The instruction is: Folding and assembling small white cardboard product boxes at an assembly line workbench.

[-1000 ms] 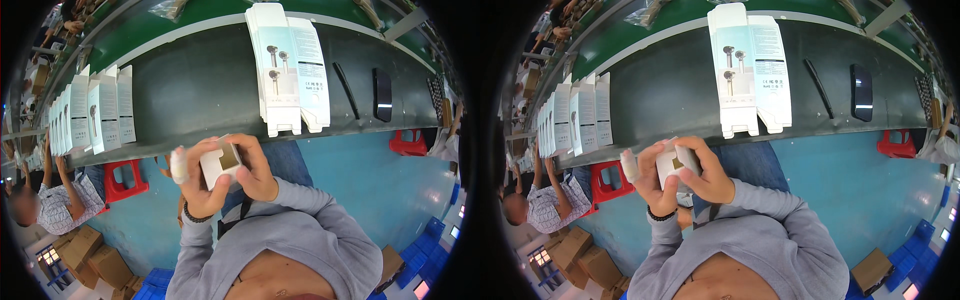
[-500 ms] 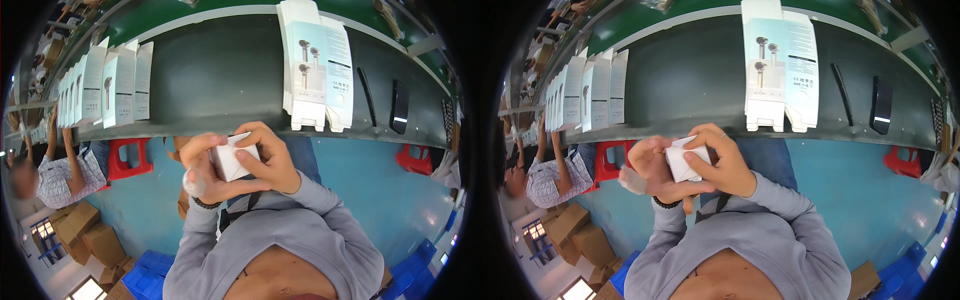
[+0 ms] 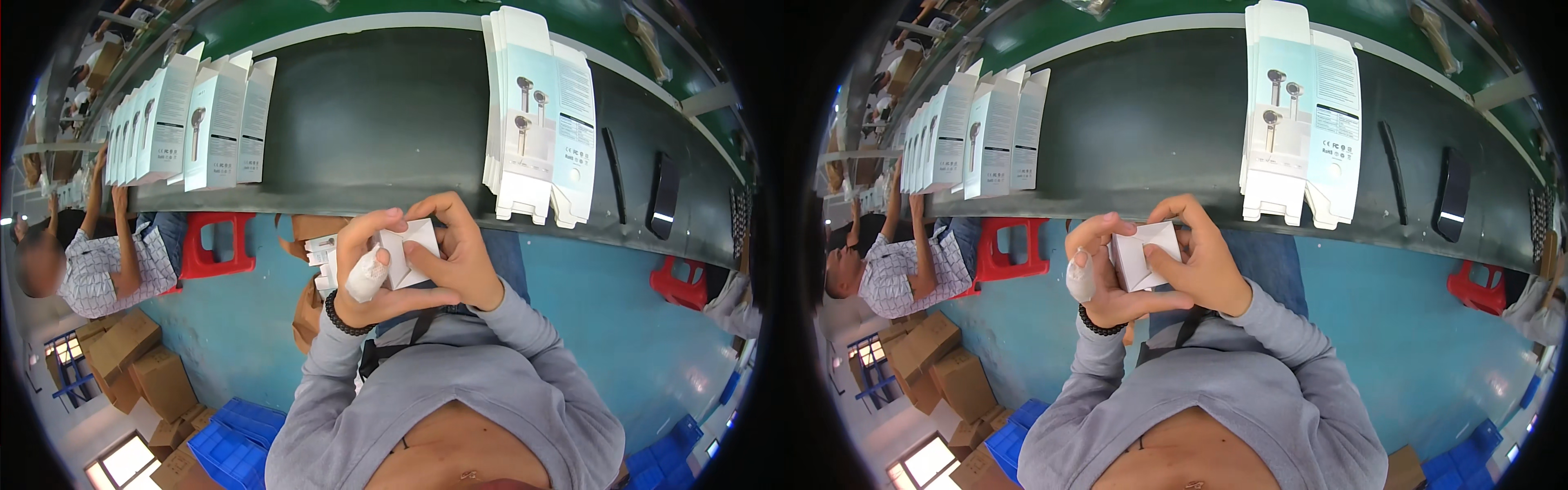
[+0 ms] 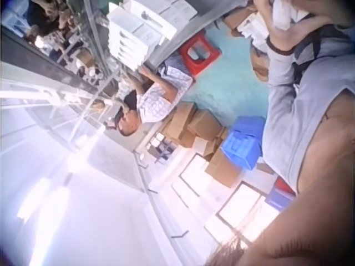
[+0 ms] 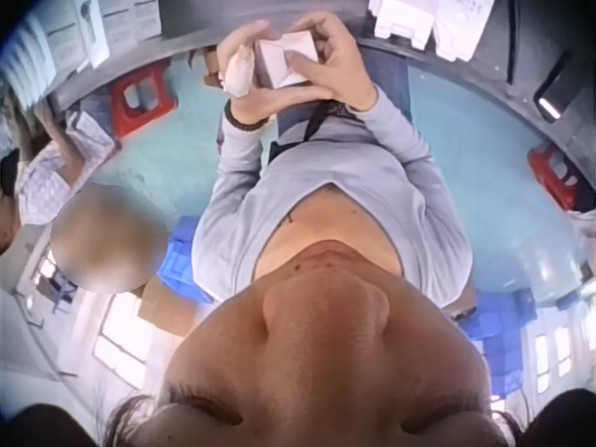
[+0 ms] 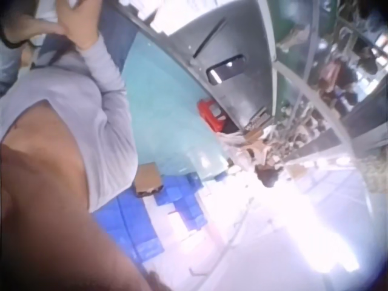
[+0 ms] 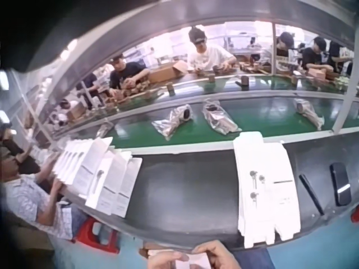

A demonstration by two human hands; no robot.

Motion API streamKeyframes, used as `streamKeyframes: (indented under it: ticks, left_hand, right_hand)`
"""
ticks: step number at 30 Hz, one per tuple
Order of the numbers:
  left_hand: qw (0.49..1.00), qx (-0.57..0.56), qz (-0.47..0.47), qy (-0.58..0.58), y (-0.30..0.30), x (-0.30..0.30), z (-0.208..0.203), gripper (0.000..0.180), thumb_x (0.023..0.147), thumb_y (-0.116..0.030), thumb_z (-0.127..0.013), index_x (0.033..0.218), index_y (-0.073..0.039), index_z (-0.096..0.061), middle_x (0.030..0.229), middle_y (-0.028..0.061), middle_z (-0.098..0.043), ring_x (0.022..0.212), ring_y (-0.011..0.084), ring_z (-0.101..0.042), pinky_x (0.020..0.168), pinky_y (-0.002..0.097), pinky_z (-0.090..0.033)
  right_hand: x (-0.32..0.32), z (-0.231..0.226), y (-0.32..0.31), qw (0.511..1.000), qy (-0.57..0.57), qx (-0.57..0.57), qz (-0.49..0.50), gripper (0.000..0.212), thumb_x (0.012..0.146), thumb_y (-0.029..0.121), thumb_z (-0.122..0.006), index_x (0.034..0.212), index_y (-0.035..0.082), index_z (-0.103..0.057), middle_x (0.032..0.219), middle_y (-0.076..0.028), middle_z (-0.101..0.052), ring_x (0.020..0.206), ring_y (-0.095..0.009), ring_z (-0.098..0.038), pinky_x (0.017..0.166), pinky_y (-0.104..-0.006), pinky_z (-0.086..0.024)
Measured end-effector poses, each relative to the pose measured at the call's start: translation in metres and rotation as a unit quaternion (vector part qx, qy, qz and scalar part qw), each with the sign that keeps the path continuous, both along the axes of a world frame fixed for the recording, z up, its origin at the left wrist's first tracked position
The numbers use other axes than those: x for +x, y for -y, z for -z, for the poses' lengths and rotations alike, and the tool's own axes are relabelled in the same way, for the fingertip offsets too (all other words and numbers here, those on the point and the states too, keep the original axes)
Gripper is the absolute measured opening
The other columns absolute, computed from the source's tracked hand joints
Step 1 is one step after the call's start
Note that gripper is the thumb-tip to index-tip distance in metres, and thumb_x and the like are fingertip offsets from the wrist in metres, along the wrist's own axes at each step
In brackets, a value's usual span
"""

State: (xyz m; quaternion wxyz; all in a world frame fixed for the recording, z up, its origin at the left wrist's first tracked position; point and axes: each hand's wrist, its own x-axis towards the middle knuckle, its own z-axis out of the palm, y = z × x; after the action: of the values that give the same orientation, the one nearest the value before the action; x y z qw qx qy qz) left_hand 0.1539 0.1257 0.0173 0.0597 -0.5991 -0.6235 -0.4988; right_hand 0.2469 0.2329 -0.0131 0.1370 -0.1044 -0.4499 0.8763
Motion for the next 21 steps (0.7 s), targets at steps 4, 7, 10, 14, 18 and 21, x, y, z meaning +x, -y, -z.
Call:
streamKeyframes:
  ticks: [4,7,10,14,18,21]
  left_hand:
    - [0.991,0.097,-0.002,0.087,0.002,-0.001,-0.006,0.125,0.039,-0.028,-0.091,0.14,-0.022,-0.018,0.123,0.0156,-0.038,0.091,0.0214,-0.051,0.071,0.0315,-0.049]
    - [0.976,0.128,-0.008,0.179,0.01,-0.004,-0.021,0.125,0.037,-0.028,-0.092,0.138,-0.013,-0.02,0.128,0.0147,-0.036,0.098,0.0238,-0.052,0.075,0.0336,-0.049]
    - [0.973,-0.211,-0.028,0.093,0.04,-0.018,-0.065,0.094,0.047,-0.029,-0.088,0.124,-0.001,-0.042,0.125,0.0187,-0.047,0.104,0.0257,-0.054,0.08,0.0364,-0.047]
    - [0.982,-0.177,-0.053,-0.031,0.093,-0.042,-0.112,0.084,0.061,-0.026,-0.081,0.126,0.001,-0.037,0.12,0.0235,-0.049,0.103,0.0302,-0.054,0.085,0.0393,-0.045]
    - [0.937,0.15,-0.314,0.002,0.119,-0.059,-0.121,0.093,0.07,-0.03,-0.073,0.135,0.004,-0.016,0.119,0.0203,-0.046,0.107,0.0284,-0.05,0.09,0.0387,-0.041]
    - [0.906,0.136,-0.384,0.111,0.118,-0.102,-0.085,0.073,0.074,0.003,-0.065,0.132,0.0,-0.022,0.12,0.0148,-0.043,0.107,0.0215,-0.048,0.088,0.0322,-0.043]
  right_hand:
    - [-0.001,0.009,0.004,0.99,-0.14,0.009,-0.011,0.065,0.076,0.007,-0.065,0.131,0.005,-0.03,0.118,-0.009,-0.046,0.086,-0.012,-0.054,0.068,-0.0278,-0.048]
    - [0.005,0.006,0.004,0.929,-0.02,0.359,-0.088,0.097,0.065,0.024,-0.077,0.139,0.005,-0.017,0.127,-0.017,-0.043,0.088,-0.021,-0.06,0.073,-0.027,-0.048]
    - [0.002,-0.013,0.002,0.885,-0.06,0.46,-0.044,0.089,0.063,0.026,-0.078,0.135,0.004,-0.03,0.125,-0.019,-0.044,0.087,-0.025,-0.061,0.071,-0.0281,-0.049]
    - [0.002,-0.042,-0.017,0.842,-0.187,0.5,0.08,0.064,0.06,0.03,-0.079,0.114,0.004,-0.056,0.12,-0.02,-0.049,0.089,-0.027,-0.061,0.065,-0.0297,-0.051]
    - [0.02,-0.067,-0.055,0.687,-0.151,0.681,0.202,0.07,0.068,0.042,-0.073,0.125,0.009,-0.047,0.126,-0.023,-0.045,0.114,-0.04,-0.046,0.093,-0.0454,-0.038]
    - [0.036,-0.074,-0.077,0.586,0.034,0.794,0.156,0.067,0.066,0.035,-0.074,0.123,0.01,-0.049,0.13,-0.018,-0.042,0.12,-0.04,-0.039,0.097,-0.0471,-0.032]
